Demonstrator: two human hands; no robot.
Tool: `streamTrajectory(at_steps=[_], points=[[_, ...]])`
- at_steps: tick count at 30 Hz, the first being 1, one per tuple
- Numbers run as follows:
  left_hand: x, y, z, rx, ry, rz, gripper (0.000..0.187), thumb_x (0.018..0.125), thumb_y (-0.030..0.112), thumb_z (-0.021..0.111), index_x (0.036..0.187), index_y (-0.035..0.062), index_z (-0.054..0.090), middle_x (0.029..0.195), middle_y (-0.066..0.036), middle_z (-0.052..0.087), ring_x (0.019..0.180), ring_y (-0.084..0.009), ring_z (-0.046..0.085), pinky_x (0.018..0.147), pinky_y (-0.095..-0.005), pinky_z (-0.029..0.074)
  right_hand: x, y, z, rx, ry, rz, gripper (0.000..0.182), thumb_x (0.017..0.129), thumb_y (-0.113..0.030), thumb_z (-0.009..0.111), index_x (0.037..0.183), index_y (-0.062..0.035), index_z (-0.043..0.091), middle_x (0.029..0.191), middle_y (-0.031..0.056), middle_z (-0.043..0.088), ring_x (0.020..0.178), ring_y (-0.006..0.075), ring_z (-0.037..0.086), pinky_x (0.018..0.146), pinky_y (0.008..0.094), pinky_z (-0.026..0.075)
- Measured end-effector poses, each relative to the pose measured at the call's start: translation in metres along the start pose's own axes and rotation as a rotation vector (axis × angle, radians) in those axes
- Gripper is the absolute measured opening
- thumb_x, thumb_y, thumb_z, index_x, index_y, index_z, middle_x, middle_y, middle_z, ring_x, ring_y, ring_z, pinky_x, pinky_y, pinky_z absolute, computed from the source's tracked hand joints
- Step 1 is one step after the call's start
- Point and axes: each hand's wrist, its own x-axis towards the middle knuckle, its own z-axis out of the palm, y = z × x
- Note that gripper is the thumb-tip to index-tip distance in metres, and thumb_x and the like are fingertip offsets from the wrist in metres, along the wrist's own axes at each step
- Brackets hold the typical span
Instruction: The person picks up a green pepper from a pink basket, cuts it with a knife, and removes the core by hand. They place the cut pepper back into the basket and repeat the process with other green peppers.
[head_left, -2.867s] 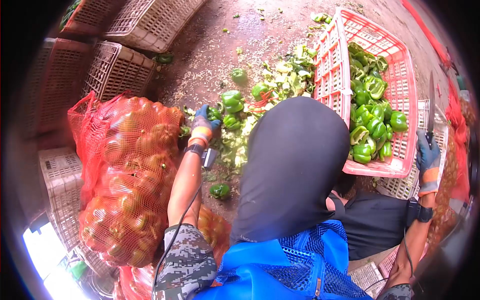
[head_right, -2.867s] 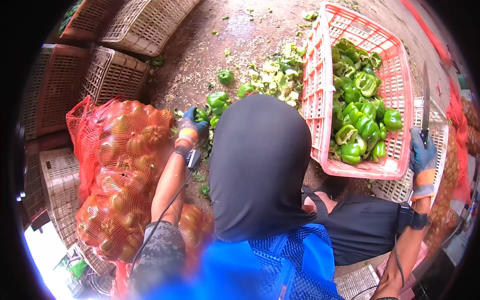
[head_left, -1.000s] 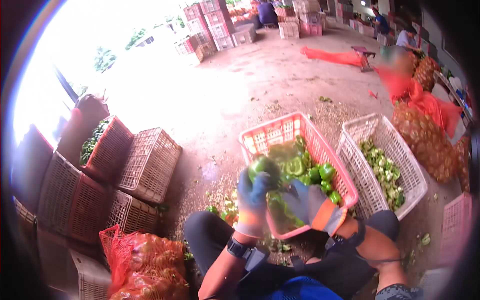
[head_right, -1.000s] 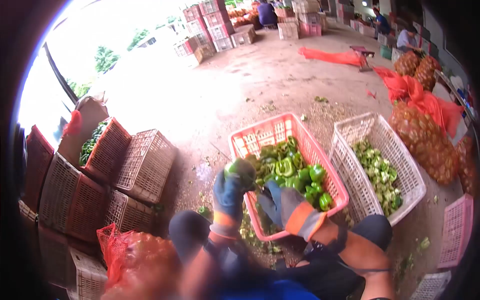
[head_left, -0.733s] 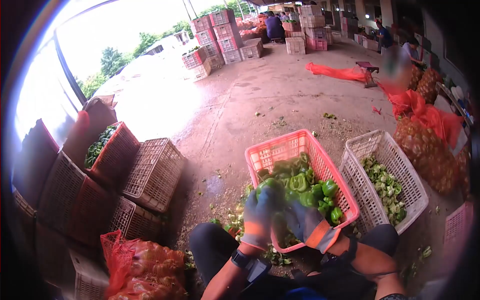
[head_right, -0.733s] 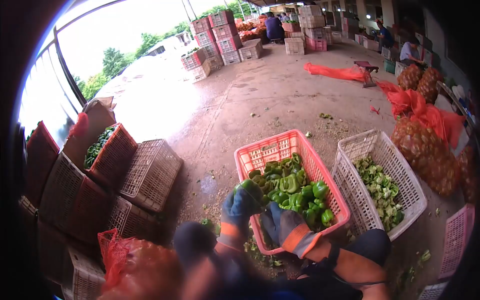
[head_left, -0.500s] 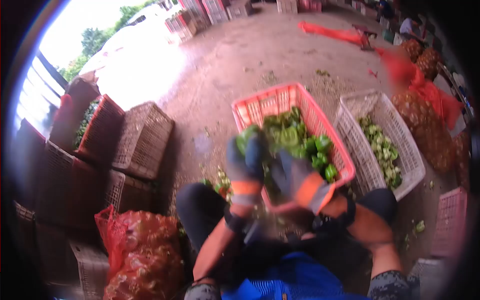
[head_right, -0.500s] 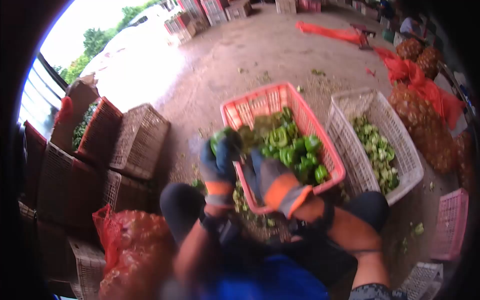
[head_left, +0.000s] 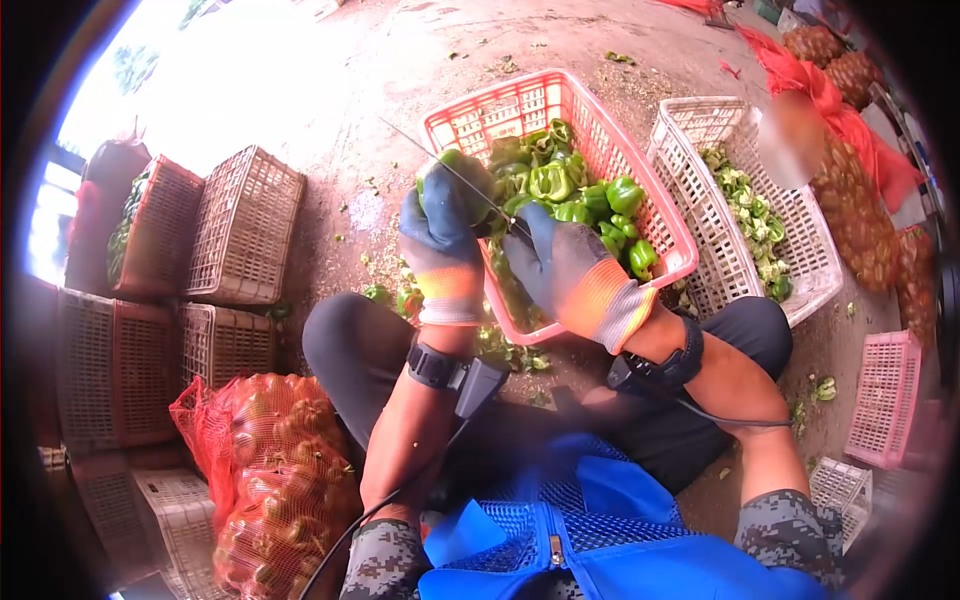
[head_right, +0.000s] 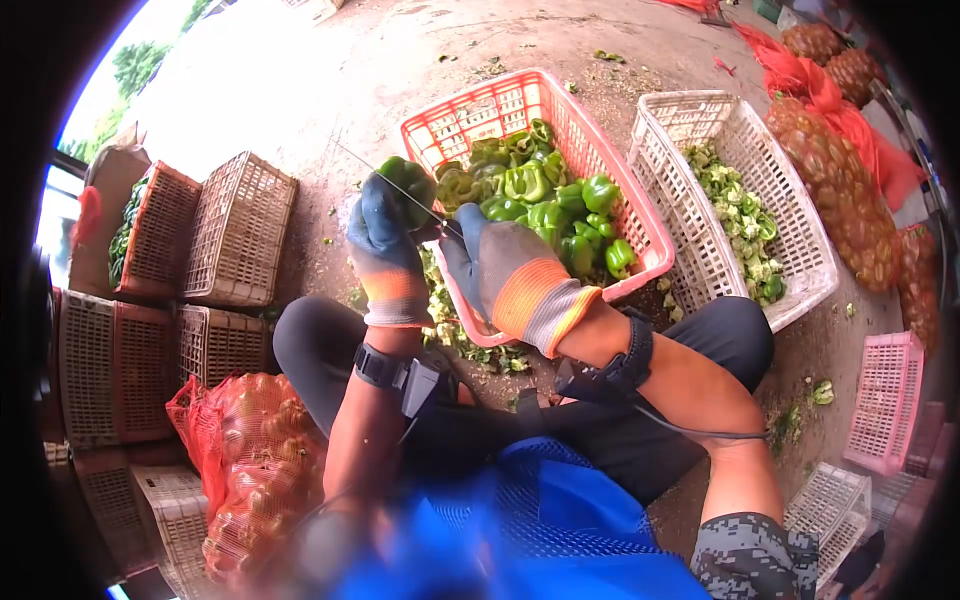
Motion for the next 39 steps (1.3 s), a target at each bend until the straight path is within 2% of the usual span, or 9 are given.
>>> streamTrajectory(at_steps=[5, 8, 12, 18, 30, 34, 35, 36, 39], points=[[-0.003, 0.007, -0.004, 0.127, -0.005, -0.050, 0.056, 0.103, 0.051, 0.050, 0.127, 0.0029, 0.064, 0.110, -0.008, 0.073, 0.087, -0.0166, 0.072, 0.061, -0.0269, 0.056, 0.001, -0.003, 0.000, 0.019, -0.007, -0.004, 0.023, 0.098, -0.024, 0.061, 0.104, -0.0017, 0.056, 0.076, 0.0307, 0.064, 0.075, 0.0505, 0.063, 0.061, 0.0552, 0.049], [-0.004, 0.017, 0.009, -0.392, 0.052, -0.217, 0.053, 0.104, 0.048, 0.051, 0.115, -0.0014, 0.068, 0.100, -0.010, 0.074, 0.088, -0.0184, 0.072, 0.070, -0.0302, 0.057, 0.000, 0.000, -0.002, 0.139, 0.011, -0.049, 0.025, 0.097, -0.024, 0.062, 0.104, -0.0009, 0.057, 0.072, 0.0301, 0.063, 0.072, 0.0499, 0.064, 0.059, 0.0546, 0.049], [-0.006, 0.020, 0.006, -0.390, 0.031, -0.257, 0.056, 0.104, 0.049, 0.049, 0.120, -0.0013, 0.067, 0.103, -0.011, 0.073, 0.091, -0.0203, 0.072, 0.069, -0.0286, 0.057, -0.008, -0.001, 0.001, -0.007, -0.012, 0.029, 0.027, 0.097, -0.025, 0.063, 0.105, 0.0001, 0.057, 0.071, 0.0297, 0.063, 0.070, 0.0490, 0.064, 0.058, 0.0546, 0.048], [-0.008, 0.013, 0.002, -0.251, 0.001, -0.176, 0.063, 0.104, 0.058, 0.044, 0.128, 0.0024, 0.062, 0.106, -0.009, 0.073, 0.085, -0.0133, 0.071, 0.056, -0.0232, 0.047, -0.018, -0.003, 0.006, -0.050, -0.012, 0.056, 0.030, 0.096, -0.026, 0.063, 0.110, -0.0006, 0.055, 0.070, 0.0306, 0.062, 0.069, 0.0494, 0.064, 0.058, 0.0554, 0.048], [-0.001, 0.010, -0.004, -0.168, 0.081, 0.051, 0.050, 0.104, 0.043, 0.053, 0.125, -0.0013, 0.063, 0.110, -0.013, 0.075, 0.094, -0.0202, 0.074, 0.063, -0.0244, 0.055, -0.007, -0.011, 0.000, -0.017, -0.091, 0.047, 0.029, 0.098, -0.027, 0.059, 0.105, 0.0001, 0.054, 0.078, 0.0313, 0.065, 0.079, 0.0516, 0.064, 0.068, 0.0576, 0.051], [-0.020, 0.013, 0.006, 0.143, 0.140, 0.273, 0.042, 0.104, 0.042, 0.054, 0.107, 0.0012, 0.065, 0.088, -0.006, 0.071, 0.073, -0.0150, 0.068, 0.059, -0.0247, 0.052, 0.017, 0.003, 0.010, -0.076, -0.164, 0.007, 0.031, 0.099, -0.031, 0.056, 0.099, -0.0002, 0.060, 0.082, 0.0284, 0.068, 0.081, 0.0469, 0.068, 0.071, 0.0538, 0.055], [-0.014, 0.014, 0.003, 0.070, 0.160, 0.147, 0.043, 0.105, 0.045, 0.051, 0.100, 0.0048, 0.064, 0.078, -0.004, 0.064, 0.065, -0.0135, 0.062, 0.056, -0.0257, 0.049, 0.015, 0.006, 0.013, -0.014, -0.052, -0.029, 0.032, 0.098, -0.032, 0.057, 0.100, -0.0005, 0.059, 0.082, 0.0282, 0.068, 0.080, 0.0472, 0.068, 0.070, 0.0539, 0.054], [-0.010, 0.024, -0.006, -0.014, -0.042, 0.135, 0.042, 0.107, 0.044, 0.044, 0.103, 0.0064, 0.063, 0.083, -0.006, 0.065, 0.068, -0.0150, 0.063, 0.056, -0.0268, 0.049, 0.011, 0.008, 0.014, 0.042, 0.055, -0.065, 0.032, 0.098, -0.033, 0.058, 0.100, -0.0007, 0.059, 0.081, 0.0280, 0.068, 0.080, 0.0476, 0.067, 0.069, 0.0541, 0.053], [-0.001, 0.017, -0.021, 0.057, -0.097, 0.229, 0.039, 0.108, 0.043, 0.043, 0.112, 0.0072, 0.059, 0.097, -0.007, 0.066, 0.076, -0.0180, 0.064, 0.063, -0.0297, 0.051, 0.005, 0.004, 0.009, 0.173, 0.076, -0.049, 0.020, 0.095, -0.020, 0.065, 0.101, -0.0013, 0.060, 0.081, 0.0258, 0.067, 0.079, 0.0474, 0.065, 0.064, 0.0508, 0.051]])
